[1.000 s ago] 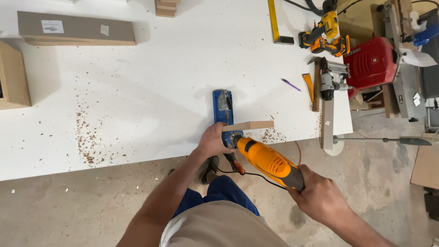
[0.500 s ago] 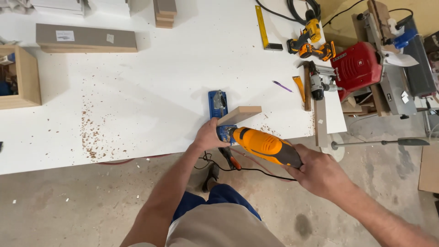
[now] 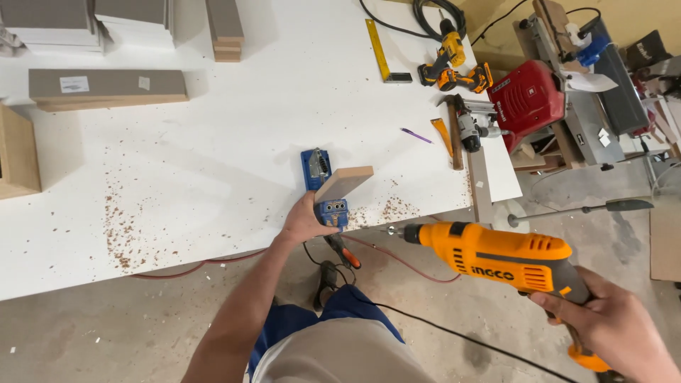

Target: The person places rectangular wooden boards into a blue Kreg pocket-hole jig on a white workbench. They use an orange corded drill to create holes in the boards, then remove the boards and place them on a stack. This process is repeated for multiple boards throughout the video.

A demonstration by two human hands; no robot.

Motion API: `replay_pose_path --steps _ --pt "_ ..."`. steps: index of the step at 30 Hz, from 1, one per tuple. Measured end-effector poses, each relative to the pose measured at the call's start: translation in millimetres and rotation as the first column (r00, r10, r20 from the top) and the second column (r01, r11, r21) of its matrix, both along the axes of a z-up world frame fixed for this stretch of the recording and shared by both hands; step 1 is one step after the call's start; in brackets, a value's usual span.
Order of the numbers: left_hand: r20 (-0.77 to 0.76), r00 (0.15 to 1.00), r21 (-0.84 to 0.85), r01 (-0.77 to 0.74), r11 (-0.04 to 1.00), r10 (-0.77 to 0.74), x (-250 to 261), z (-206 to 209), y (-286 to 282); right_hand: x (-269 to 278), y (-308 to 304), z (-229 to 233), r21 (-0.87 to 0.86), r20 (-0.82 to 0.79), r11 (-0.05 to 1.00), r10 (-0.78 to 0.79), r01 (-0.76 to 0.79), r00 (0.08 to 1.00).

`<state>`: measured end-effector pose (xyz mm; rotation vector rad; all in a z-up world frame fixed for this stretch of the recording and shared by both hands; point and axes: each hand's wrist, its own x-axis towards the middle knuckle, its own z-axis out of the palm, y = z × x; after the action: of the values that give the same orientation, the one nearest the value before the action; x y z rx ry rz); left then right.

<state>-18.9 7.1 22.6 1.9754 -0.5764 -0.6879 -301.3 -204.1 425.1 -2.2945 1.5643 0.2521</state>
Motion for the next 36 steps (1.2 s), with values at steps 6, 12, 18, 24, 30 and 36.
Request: replay_pose_path --steps 6,12,18,24,30,36 --pt "-0.070 0.997 0.025 -0.042 0.999 0.044 -4.9 3.3 -5.0 -23.7 -99.8 -180.4 0.548 0.690 0.835 -0.418 -0.049 0.590" --pt "-0.221 0.967 0.018 -0.128 0.992 0.129 -17.2 28.4 -10.4 34.9 -175.8 -386.2 0.814 0.543 0.417 -0.793 -0.405 0.276" --pt "-0.238 0.952 0.101 -0.171 0.980 0.191 -28.5 47.2 -15.5 135.7 -224.4 -482.7 0.875 0.392 0.219 -0.842 -0.431 0.370" --pt "-0.379 0.789 0.046 -0.506 0.861 0.484 -75.5 22.2 8.3 197.9 -261.6 -528.0 0.895 0.332 0.115 -0.817 -0.431 0.472" --pt "-0.111 0.813 0.890 -0.174 0.421 0.571 -176.5 -156.4 136.2 218.5 -276.4 -530.5 0.913 0.287 0.052 -0.786 -0.405 0.548" --pt "-0.428 0.813 0.850 0.215 0.480 0.394 -201.6 -144.9 160.6 225.4 -281.2 -514.6 0.923 0.290 0.034 -0.716 -0.384 0.635"
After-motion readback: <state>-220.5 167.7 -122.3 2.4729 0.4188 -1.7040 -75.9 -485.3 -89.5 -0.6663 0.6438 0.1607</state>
